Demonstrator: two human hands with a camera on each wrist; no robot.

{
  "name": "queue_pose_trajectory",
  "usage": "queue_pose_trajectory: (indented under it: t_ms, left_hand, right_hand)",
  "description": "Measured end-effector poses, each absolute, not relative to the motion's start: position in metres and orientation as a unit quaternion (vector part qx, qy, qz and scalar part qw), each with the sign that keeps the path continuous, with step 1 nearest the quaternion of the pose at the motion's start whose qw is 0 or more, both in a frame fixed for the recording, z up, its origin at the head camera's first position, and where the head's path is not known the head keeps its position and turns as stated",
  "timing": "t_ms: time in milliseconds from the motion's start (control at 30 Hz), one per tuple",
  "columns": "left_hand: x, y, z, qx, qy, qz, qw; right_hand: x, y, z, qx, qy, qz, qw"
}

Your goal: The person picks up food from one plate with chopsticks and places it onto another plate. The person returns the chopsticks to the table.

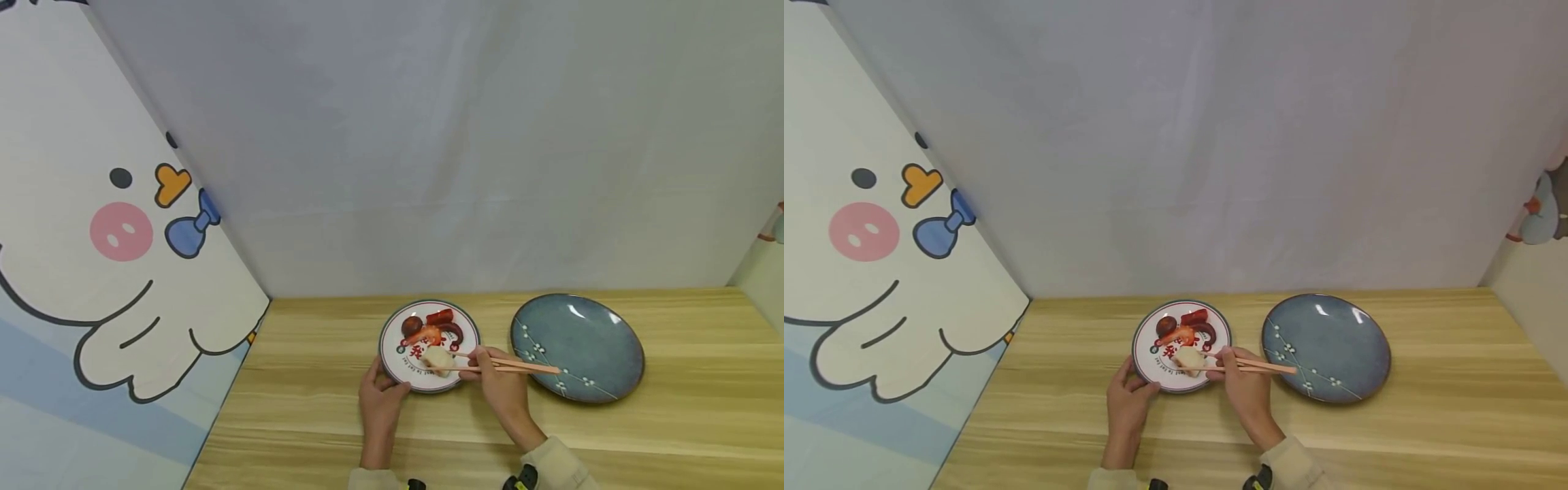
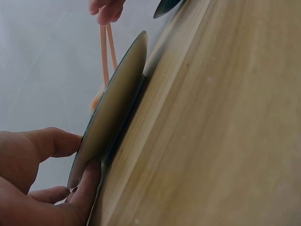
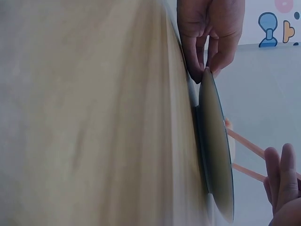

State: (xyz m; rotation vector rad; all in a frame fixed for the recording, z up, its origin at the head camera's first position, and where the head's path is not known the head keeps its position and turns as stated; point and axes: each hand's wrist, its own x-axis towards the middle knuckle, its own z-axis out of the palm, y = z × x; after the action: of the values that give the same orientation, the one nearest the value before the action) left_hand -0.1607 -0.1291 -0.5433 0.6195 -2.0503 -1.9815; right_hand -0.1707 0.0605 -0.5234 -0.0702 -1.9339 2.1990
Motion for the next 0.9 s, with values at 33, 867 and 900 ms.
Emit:
queue_pose_trajectory:
  t_ms: [33,867,900]
  left_hand:
    - [-0.1609,-0.1293,-0.5435,0.21,-0.699,-0.675,0.112]
    - [-0.1608,-0.1295,-0.541,0.214,-0.699,-0.674,0.106]
    - [-0.1609,-0.1295,-0.5408,0.214,-0.698,-0.675,0.106]
  right_hand:
    - [-0.1705,0.0607,-0.5231,-0.023,-0.656,0.747,0.107]
    - [-0.171,0.0651,-0.5254,-0.068,-0.648,0.753,0.092]
    - [-0.171,0.0652,-0.5252,-0.07,-0.646,0.754,0.092]
